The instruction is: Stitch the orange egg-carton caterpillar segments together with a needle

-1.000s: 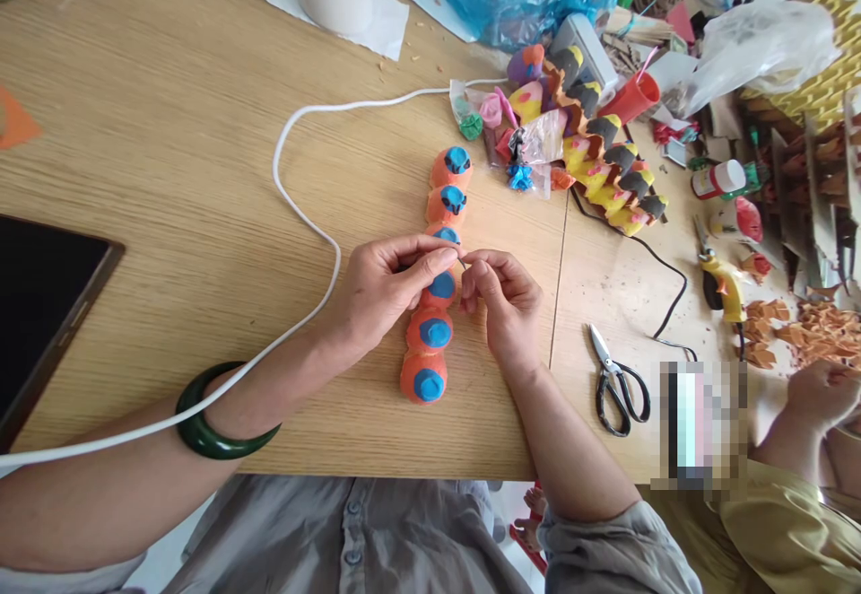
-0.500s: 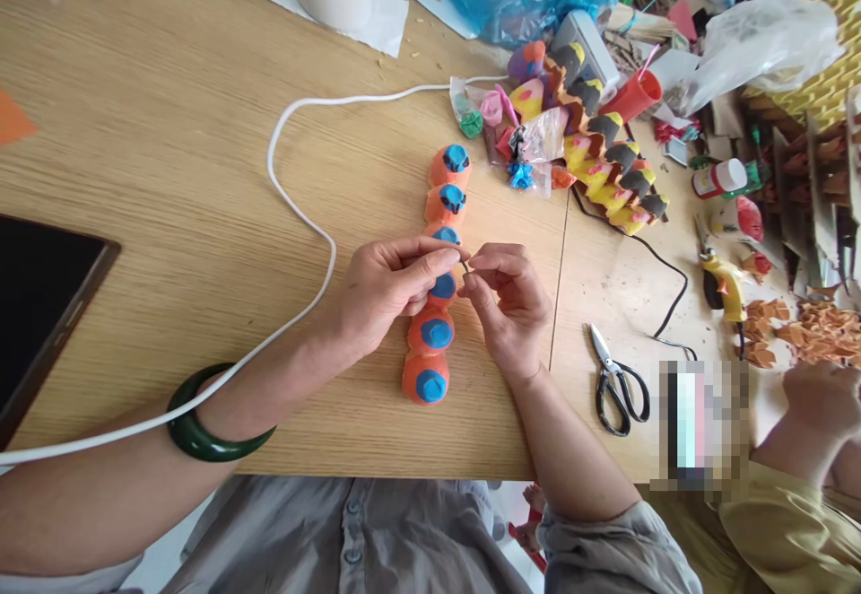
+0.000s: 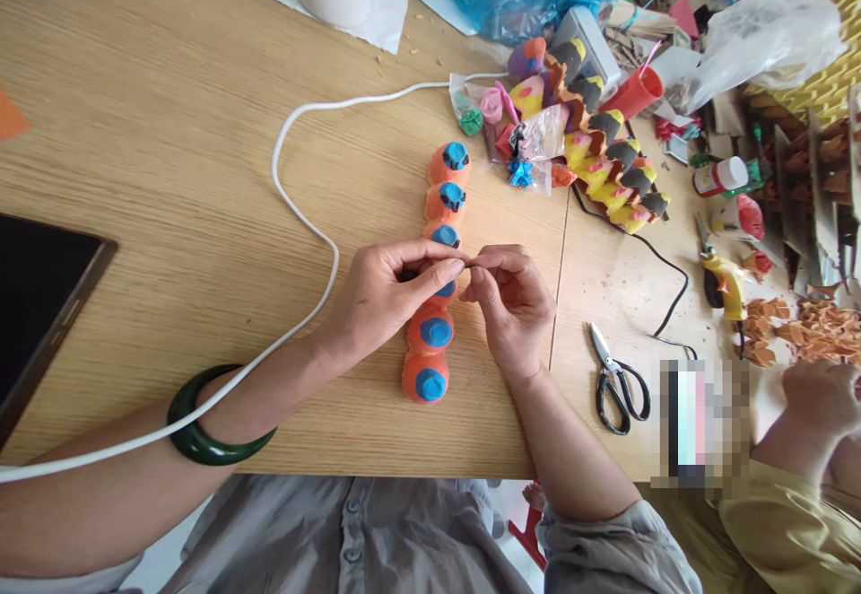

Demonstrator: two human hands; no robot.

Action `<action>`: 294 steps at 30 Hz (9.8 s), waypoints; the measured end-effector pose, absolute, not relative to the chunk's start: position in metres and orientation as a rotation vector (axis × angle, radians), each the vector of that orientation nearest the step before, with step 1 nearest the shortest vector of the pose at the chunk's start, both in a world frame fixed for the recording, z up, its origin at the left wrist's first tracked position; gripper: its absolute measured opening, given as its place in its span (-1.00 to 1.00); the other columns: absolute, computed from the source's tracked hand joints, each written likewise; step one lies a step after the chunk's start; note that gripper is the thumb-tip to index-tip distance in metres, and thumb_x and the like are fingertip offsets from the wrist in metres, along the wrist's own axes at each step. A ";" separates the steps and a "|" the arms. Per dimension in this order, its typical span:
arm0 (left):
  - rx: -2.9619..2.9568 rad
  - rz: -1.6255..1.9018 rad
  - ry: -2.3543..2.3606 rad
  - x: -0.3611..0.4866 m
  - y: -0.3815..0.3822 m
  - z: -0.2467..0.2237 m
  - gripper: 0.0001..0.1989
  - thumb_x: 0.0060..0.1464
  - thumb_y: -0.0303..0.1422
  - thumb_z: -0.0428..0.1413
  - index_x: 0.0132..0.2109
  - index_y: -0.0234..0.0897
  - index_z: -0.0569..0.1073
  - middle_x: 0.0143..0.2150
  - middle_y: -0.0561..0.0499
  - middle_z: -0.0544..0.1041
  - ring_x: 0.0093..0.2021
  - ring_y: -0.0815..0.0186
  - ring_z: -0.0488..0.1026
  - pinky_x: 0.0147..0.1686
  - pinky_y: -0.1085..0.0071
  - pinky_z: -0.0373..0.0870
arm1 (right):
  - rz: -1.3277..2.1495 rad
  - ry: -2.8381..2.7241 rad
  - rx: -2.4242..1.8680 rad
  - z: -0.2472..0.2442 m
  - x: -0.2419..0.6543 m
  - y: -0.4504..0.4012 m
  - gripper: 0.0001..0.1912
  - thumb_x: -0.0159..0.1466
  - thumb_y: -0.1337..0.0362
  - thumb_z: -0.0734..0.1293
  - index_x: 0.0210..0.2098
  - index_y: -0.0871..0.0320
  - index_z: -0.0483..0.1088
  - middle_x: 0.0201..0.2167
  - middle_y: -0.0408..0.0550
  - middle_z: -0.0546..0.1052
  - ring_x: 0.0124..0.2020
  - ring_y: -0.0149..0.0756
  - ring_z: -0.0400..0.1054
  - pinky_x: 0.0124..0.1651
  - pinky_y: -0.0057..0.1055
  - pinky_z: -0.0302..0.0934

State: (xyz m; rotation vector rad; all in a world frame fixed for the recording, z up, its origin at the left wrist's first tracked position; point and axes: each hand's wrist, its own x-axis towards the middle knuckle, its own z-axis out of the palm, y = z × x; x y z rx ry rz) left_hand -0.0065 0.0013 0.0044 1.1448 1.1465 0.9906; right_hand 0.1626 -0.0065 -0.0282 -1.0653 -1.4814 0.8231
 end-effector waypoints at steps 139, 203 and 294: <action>1.679 0.951 1.409 -0.029 0.020 -0.006 -0.77 0.25 -0.16 0.21 -0.23 -0.19 0.65 -0.45 0.09 0.57 -0.46 0.37 0.39 -0.44 0.44 0.28 | 1.136 -1.169 -1.238 -0.030 0.163 0.005 -0.64 0.30 -0.08 0.48 -0.30 0.10 0.52 -0.50 -0.23 0.47 -0.55 -0.50 0.30 -0.48 -0.46 0.26; 1.575 0.967 1.465 -0.026 0.024 -0.009 -0.88 0.12 -0.23 0.28 -0.30 -0.14 0.65 -0.54 0.12 0.46 -0.51 0.36 0.29 -0.43 0.39 0.26 | 1.147 -1.176 -1.270 -0.034 0.160 0.004 -0.70 0.34 -0.04 0.43 -0.24 0.07 0.53 -0.46 -0.21 0.49 -0.56 -0.49 0.27 -0.51 -0.46 0.27; 1.284 1.041 1.357 -0.025 0.031 -0.021 -0.90 0.15 -0.29 0.26 -0.24 -0.21 0.60 -0.44 0.07 0.52 -0.44 0.36 0.40 -0.46 0.43 0.30 | 1.033 -1.313 -1.370 -0.029 0.159 0.003 -0.80 0.38 0.28 0.30 -0.09 0.03 0.56 -0.61 -0.25 0.39 -0.57 -0.34 0.33 -0.43 -0.30 0.33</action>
